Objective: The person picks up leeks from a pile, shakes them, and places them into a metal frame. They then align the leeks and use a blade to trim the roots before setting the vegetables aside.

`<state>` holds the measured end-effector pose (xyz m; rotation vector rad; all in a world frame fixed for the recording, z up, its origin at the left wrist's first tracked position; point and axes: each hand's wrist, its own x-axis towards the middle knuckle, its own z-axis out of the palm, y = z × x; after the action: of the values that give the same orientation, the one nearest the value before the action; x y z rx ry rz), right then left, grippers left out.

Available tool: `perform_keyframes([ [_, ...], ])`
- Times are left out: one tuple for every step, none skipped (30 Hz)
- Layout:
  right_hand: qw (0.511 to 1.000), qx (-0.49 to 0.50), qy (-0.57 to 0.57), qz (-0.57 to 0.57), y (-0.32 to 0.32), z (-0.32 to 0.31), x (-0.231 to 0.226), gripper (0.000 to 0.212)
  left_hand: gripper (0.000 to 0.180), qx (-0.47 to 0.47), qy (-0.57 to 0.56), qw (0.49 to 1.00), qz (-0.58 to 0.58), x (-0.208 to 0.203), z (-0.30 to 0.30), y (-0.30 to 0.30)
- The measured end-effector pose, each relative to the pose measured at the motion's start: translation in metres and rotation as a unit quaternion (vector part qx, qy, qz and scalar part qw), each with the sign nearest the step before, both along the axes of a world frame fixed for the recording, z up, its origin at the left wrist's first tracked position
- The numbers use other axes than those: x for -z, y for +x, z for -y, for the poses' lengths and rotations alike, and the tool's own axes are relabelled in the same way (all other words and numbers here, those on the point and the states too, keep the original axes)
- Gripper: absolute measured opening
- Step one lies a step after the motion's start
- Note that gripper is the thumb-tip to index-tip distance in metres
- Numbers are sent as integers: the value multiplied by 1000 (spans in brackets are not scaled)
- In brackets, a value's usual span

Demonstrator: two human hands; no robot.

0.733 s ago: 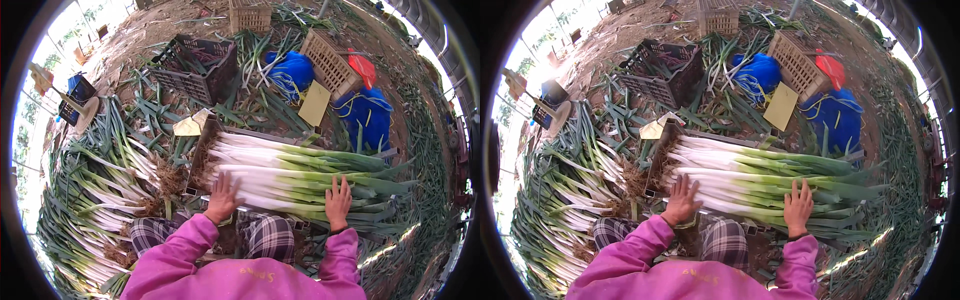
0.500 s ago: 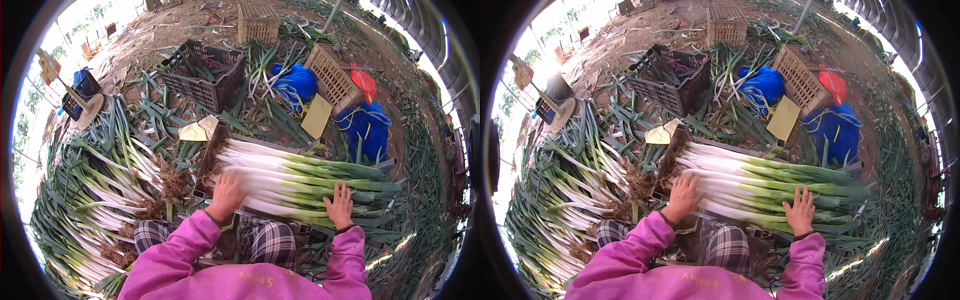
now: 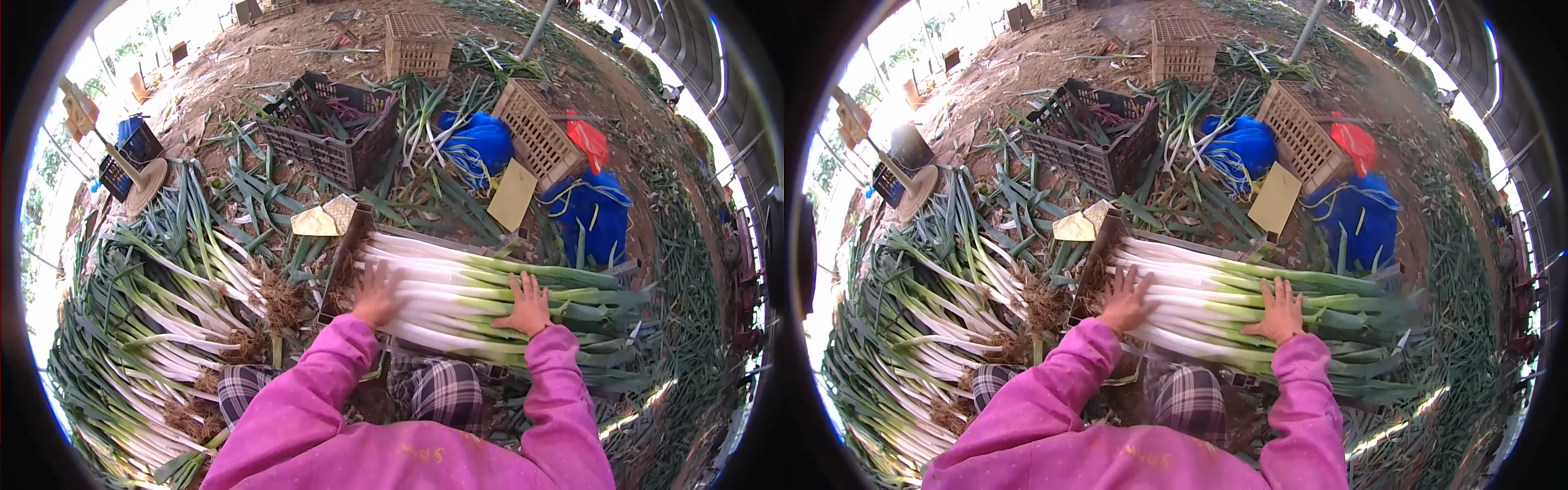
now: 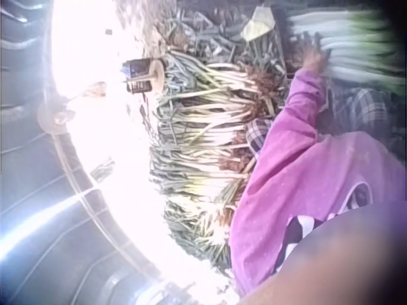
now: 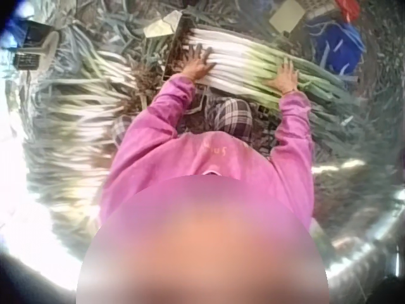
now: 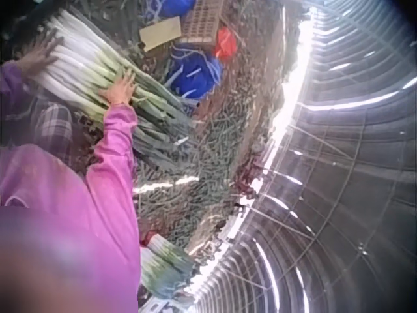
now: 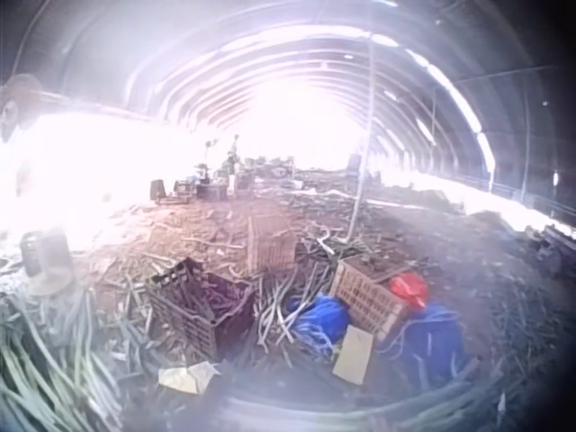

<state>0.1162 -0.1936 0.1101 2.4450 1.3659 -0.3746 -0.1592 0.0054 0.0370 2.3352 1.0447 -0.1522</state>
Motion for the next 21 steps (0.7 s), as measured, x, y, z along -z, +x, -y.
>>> perform_keyframes([
  [1000, 6, 0, 10, 0, 0, -1, 125, 76, 2, -7, 1000, -8, -1, -1, 3],
  [1000, 10, 4, 9, 4, 0, 2, 125, 76, 6, -3, 1000, -9, -4, -2, 6],
  [1000, 20, 15, 1, 6, -1, 7, 123, 77, 23, -19, 999, -44, -9, -5, 9],
  [999, 28, 26, -10, 4, -2, 9, 122, 78, 37, -35, 995, -82, -16, -7, 8],
  [999, 27, 33, -4, 3, -3, 9, 118, 78, 48, -29, 993, -103, -23, -10, 8],
  [999, 24, 42, -8, 0, -4, 8, 118, 77, 63, 10, 991, -118, -25, -12, 3],
  [999, 21, 47, 5, -5, -6, 7, 117, 76, 52, 25, 995, -86, -26, -8, -6],
  [998, 16, 51, 18, -9, -8, 5, 116, 75, 40, 41, 997, -53, -27, -3, -17],
  [999, 20, 43, 27, -7, -4, 5, 115, 73, 58, 51, 996, -53, -35, 13, -22],
  [998, 20, 50, 20, 0, 0, 4, 115, 71, 75, 66, 993, -57, -50, 31, -27],
  [998, 33, 47, 14, 7, 2, 3, 116, 68, 83, 60, 991, -82, -57, 44, -30],
  [998, 41, 42, 10, 7, -1, 0, 116, 68, 76, 63, 991, -86, -60, 51, -41],
  [999, 40, 27, 8, 6, -3, -2, 116, 65, 79, 39, 991, -96, -63, 55, -53],
  [999, 38, 28, 7, 5, -2, -2, 116, 63, 84, 15, 991, -104, -64, 55, -62],
  [999, 30, 30, -11, -2, -9, -2, 117, 58, 85, -4, 992, -96, -67, 47, -75],
  [999, 28, 26, -23, -2, -10, -4, 119, 49, 53, 23, 998, 8, -65, 42, -81],
  [999, 28, 21, -23, 0, -9, -3, 119, 45, 36, 25, 999, 23, -61, 34, -84],
  [1000, 6, 9, -17, 8, -5, -4, 119, 41, 26, 26, 998, 41, -83, 26, -69],
  [1000, -16, -2, -13, 13, -4, -5, 121, 39, 24, 49, 998, 32, -97, 10, -51],
  [1000, -9, -7, -15, 17, -7, -10, 121, 39, 21, 73, 997, 20, -106, -15, -30],
  [998, -66, -18, -4, 16, -13, -15, 121, 37, 41, 143, 989, 12, -107, -53, -11],
])
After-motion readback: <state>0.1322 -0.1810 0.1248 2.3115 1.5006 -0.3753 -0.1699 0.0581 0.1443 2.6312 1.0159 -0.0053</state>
